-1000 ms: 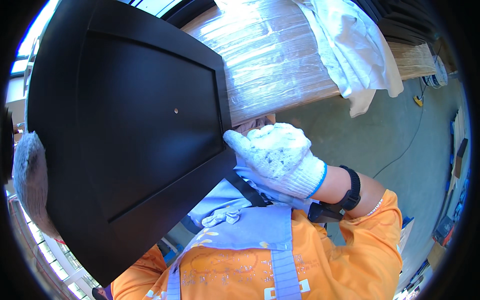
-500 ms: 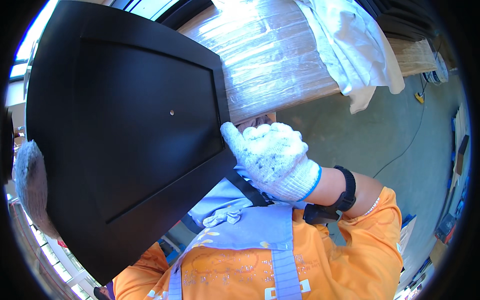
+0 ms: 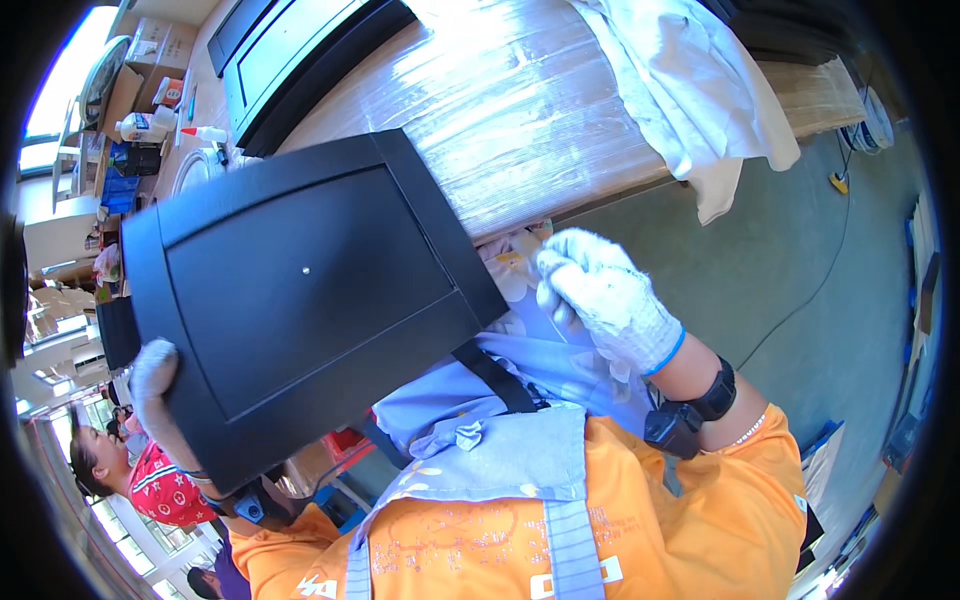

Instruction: Wiping and cleaning black cabinet door panels with a cloth and a scraper.

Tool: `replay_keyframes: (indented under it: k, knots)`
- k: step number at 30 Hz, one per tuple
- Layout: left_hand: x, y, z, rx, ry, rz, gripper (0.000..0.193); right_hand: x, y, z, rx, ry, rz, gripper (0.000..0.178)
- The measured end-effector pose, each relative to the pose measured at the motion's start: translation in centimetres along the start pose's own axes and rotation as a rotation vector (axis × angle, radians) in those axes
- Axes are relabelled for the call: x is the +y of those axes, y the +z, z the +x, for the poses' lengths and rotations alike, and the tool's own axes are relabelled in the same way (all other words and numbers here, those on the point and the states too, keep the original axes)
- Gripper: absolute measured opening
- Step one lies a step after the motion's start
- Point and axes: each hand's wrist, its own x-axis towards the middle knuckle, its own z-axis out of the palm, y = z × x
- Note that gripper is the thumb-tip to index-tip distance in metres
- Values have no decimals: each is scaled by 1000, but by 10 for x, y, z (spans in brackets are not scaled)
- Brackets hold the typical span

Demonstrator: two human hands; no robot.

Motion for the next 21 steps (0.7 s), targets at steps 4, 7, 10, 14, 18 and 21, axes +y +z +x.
replay_keyframes:
  k: [4, 7, 10, 14, 18, 21]
  knots:
    - [5, 56, -28, 109, -580, -488, 26, 12, -2, -16, -318, 299, 346, 20]
    - [-5, 61, -49, -34, -609, -660, 33, 9, 10, -27, -431, 303, 591, 24]
    - [-23, 64, -68, -63, -702, -680, 30, -5, 23, -20, -310, -230, 218, 16]
    - [-75, 91, -99, -394, -526, -471, 30, -20, 21, 21, -5, -319, 461, 18]
    - [-91, 94, -116, -671, -600, -438, 55, -41, -20, 44, 171, -609, 150, 19]
    - [-91, 107, -112, -768, -635, -720, 68, -64, -30, 43, 107, -572, 53, 22]
